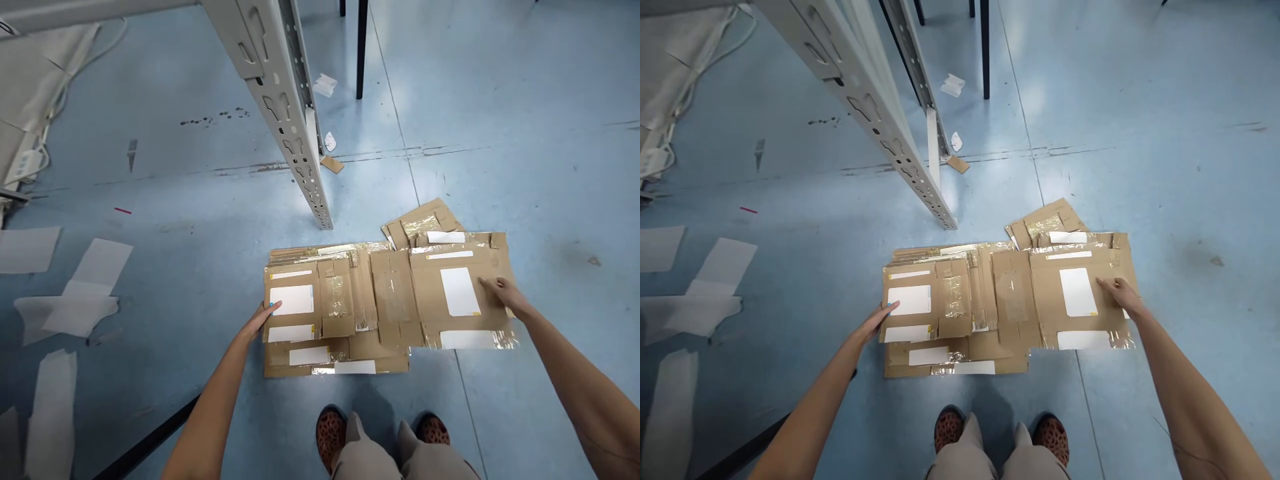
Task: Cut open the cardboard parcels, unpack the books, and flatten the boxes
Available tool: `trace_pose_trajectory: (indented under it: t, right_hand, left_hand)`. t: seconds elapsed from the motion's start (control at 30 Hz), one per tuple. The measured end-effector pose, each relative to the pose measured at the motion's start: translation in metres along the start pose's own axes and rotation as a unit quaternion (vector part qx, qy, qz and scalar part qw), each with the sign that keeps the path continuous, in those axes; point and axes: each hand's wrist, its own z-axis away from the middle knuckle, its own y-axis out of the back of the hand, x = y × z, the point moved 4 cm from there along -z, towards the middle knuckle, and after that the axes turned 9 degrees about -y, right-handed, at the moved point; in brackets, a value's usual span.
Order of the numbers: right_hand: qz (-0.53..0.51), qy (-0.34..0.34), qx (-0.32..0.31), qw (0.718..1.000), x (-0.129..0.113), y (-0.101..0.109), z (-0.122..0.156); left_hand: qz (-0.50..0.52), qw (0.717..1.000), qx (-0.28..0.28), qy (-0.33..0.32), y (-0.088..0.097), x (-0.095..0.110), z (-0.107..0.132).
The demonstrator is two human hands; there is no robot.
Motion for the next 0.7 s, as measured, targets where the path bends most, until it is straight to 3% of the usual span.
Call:
trace_pose_trajectory:
  t: [0.1,0.13,0.2,0.3,0.37,0.47,0.57,0.7]
  right_hand:
    - [0.123,0.082,0.031,0.988,0.024,-0.043,0.022]
    - [0.148,0.092,0.019,0.985,0.041,-0.065,0.035]
    - [0.302,0.123,-0.064,0.943,0.086,-0.117,0.067]
    - [0.371,0.074,-0.18,0.908,0.16,-0.185,0.108]
    - [0.424,0.015,-0.217,0.879,0.195,-0.214,0.124]
    - [0.446,-0.052,-0.229,0.864,0.217,-0.233,0.13]
    - [0.439,-0.086,-0.236,0.863,0.218,-0.237,0.13]
    - [0.439,-0.097,-0.248,0.858,0.216,-0.238,0.14]
  left_hand:
    - [0.009,0.999,-0.042,0.0,0.0,0.0,-0.005]
    - [0.011,0.999,-0.05,0.003,0.0,0.0,-0.005]
    - [0.016,0.998,-0.054,0.016,0.001,0.0,-0.005]
    - [0.033,0.997,-0.05,0.041,0.001,0.001,-0.002]
    - [0.044,0.997,-0.046,0.05,0.0,0.002,0.001]
    - [0.053,0.997,-0.034,0.047,-0.001,0.0,0.003]
    - [0.072,0.996,-0.009,0.057,-0.002,-0.006,0.002]
    - [0.105,0.987,0.016,0.12,-0.002,-0.019,0.005]
